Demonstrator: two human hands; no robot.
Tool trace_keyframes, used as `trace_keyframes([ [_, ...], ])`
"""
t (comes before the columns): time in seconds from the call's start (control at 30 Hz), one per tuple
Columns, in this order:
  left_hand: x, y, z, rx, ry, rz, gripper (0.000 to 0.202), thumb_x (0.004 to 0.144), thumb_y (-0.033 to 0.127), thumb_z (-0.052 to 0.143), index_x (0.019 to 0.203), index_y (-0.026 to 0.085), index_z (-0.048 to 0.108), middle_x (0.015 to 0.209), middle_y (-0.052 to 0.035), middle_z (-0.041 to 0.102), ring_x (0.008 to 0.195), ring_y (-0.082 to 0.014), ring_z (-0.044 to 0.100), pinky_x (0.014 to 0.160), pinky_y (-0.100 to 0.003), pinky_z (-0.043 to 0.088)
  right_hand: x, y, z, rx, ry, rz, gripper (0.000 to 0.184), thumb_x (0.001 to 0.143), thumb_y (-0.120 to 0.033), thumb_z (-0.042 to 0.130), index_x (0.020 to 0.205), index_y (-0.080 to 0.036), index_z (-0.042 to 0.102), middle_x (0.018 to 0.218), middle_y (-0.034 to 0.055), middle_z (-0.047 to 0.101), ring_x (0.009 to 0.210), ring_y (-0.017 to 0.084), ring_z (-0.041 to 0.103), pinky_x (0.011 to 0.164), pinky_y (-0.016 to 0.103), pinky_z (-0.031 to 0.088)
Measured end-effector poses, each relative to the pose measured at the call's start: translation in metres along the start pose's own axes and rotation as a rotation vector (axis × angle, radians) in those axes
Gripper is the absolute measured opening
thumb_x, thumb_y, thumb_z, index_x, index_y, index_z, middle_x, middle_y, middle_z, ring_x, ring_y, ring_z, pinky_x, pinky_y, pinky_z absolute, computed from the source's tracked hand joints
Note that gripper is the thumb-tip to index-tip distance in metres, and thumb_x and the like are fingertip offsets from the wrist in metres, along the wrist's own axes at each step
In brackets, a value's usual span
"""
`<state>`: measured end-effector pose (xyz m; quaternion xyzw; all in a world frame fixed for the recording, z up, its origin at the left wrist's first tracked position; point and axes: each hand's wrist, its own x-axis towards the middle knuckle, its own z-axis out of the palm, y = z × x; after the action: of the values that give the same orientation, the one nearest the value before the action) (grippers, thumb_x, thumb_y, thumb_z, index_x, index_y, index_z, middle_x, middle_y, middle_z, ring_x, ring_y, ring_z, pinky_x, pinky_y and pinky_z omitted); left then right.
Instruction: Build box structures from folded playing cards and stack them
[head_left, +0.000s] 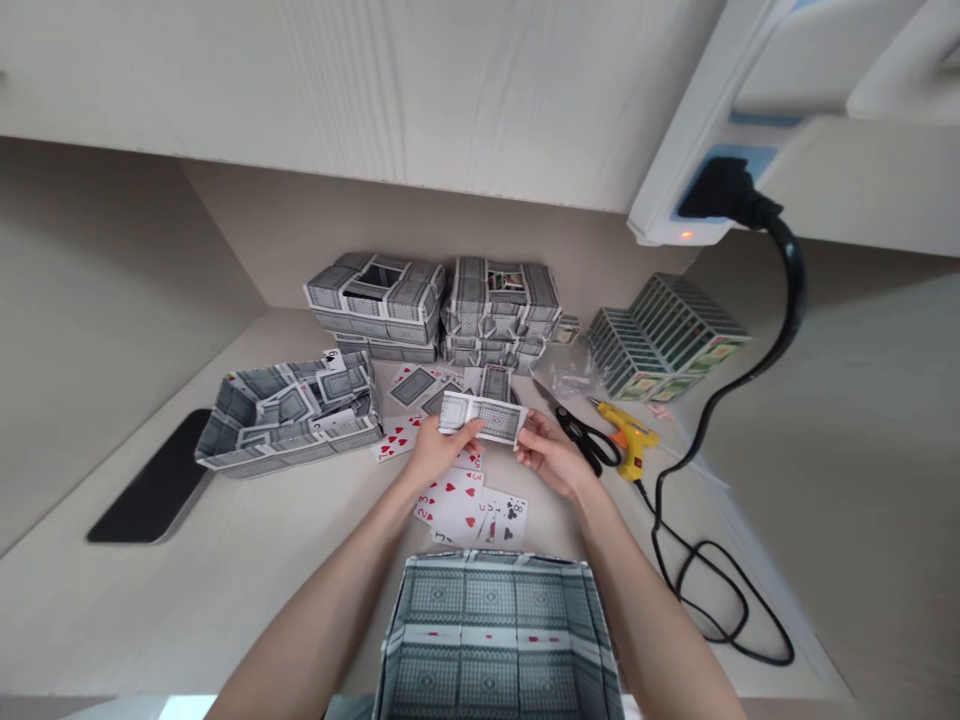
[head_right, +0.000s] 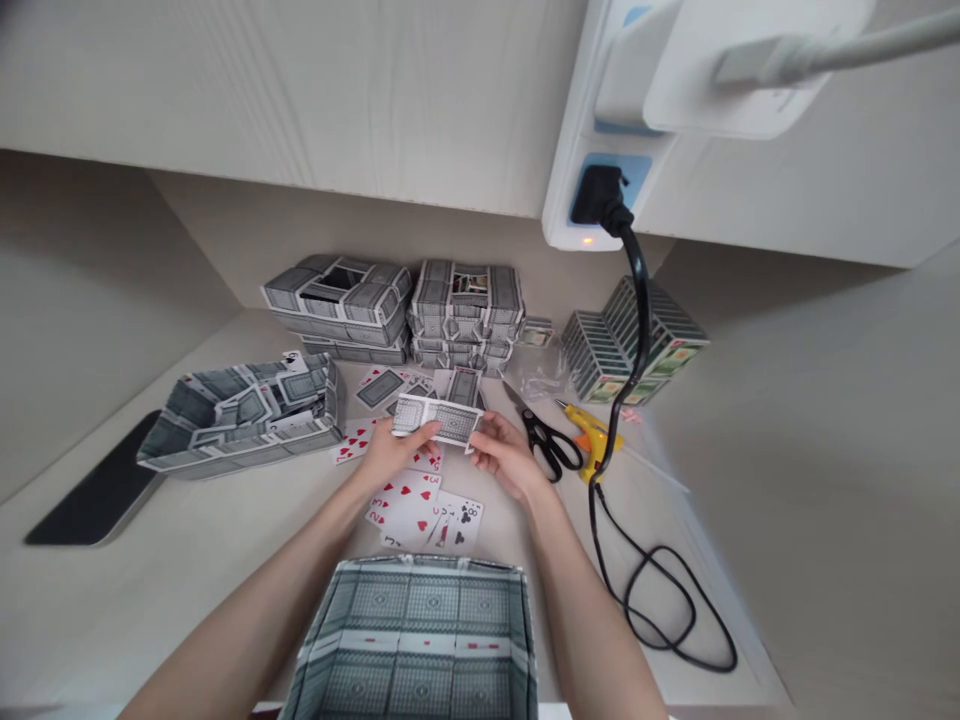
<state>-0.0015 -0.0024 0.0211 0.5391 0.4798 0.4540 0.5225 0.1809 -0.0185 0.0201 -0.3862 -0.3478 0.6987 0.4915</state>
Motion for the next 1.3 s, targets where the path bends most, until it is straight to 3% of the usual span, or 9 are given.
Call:
trace_keyframes([
  [0.1,0.000,-0.003,0.001,0.030,-0.040,-0.001,0.023,0.069,0.034,0.065,0.059,0.014,0.060,0.050,-0.0017,0.063,0.045,-0.0133,0.058,0.052,-0.024,0.049,0.000,-0.001,0.000,-0.109,0.033,0.010,0.035,0.056,-0.021,0.079,0.086,-0.015,0.062,0.061,-0.0047,0.061,0.033,0.002,0.046,0.030,0.012,0.034],
  [0.2,0.002,-0.005,-0.001,0.062,-0.023,0.009,0.025,0.070,0.035,0.064,0.058,0.014,0.059,0.050,-0.0016,0.063,0.046,-0.0132,0.058,0.053,-0.024,0.049,0.000,-0.002,0.001,-0.110,0.037,0.027,0.028,0.058,-0.022,0.078,0.081,-0.012,0.065,0.061,0.0001,0.065,0.047,0.008,0.060,0.046,0.015,0.050],
  [0.3,0.004,-0.003,-0.004,0.056,0.004,0.006,0.024,0.070,0.035,0.064,0.059,0.014,0.060,0.050,-0.0013,0.063,0.045,-0.0132,0.058,0.053,-0.024,0.049,0.001,-0.001,0.000,-0.053,0.011,0.036,0.029,0.062,-0.025,0.076,0.086,-0.012,0.066,0.064,0.0041,0.069,0.057,0.012,0.066,0.057,0.019,0.055],
  [0.7,-0.002,0.000,-0.002,0.003,-0.107,-0.002,0.026,0.071,0.035,0.063,0.056,0.014,0.059,0.050,-0.0022,0.063,0.046,-0.0128,0.057,0.053,-0.024,0.049,0.002,0.001,-0.004,-0.116,0.088,0.025,0.027,0.052,-0.025,0.081,0.067,-0.012,0.064,0.053,0.0025,0.066,0.045,0.012,0.062,0.047,0.019,0.051],
  [1.0,-0.004,-0.004,0.001,0.028,-0.147,0.012,0.028,0.071,0.039,0.063,0.059,0.014,0.060,0.050,-0.0021,0.063,0.046,-0.0135,0.057,0.052,-0.025,0.049,0.005,0.005,0.002,-0.221,0.166,-0.026,0.035,0.048,-0.036,0.081,0.055,-0.015,0.054,0.046,-0.0001,0.062,0.040,0.013,0.058,0.045,0.024,0.049],
  [1.17,-0.003,-0.005,0.000,0.059,-0.137,0.007,0.028,0.071,0.038,0.062,0.058,0.013,0.060,0.050,-0.0022,0.063,0.046,-0.0136,0.057,0.053,-0.025,0.049,0.004,0.005,0.004,-0.281,0.165,-0.059,0.036,0.049,-0.037,0.081,0.056,-0.017,0.051,0.045,-0.0020,0.060,0.040,0.013,0.058,0.044,0.024,0.049],
  [1.3,-0.001,-0.010,0.000,0.103,-0.147,0.038,0.029,0.072,0.039,0.061,0.059,0.013,0.061,0.051,-0.0027,0.064,0.047,-0.0140,0.058,0.054,-0.026,0.049,0.005,0.007,0.005,-0.230,0.112,-0.069,0.036,0.052,-0.038,0.080,0.069,-0.017,0.055,0.057,-0.0010,0.065,0.051,0.017,0.065,0.049,0.027,0.054],
])
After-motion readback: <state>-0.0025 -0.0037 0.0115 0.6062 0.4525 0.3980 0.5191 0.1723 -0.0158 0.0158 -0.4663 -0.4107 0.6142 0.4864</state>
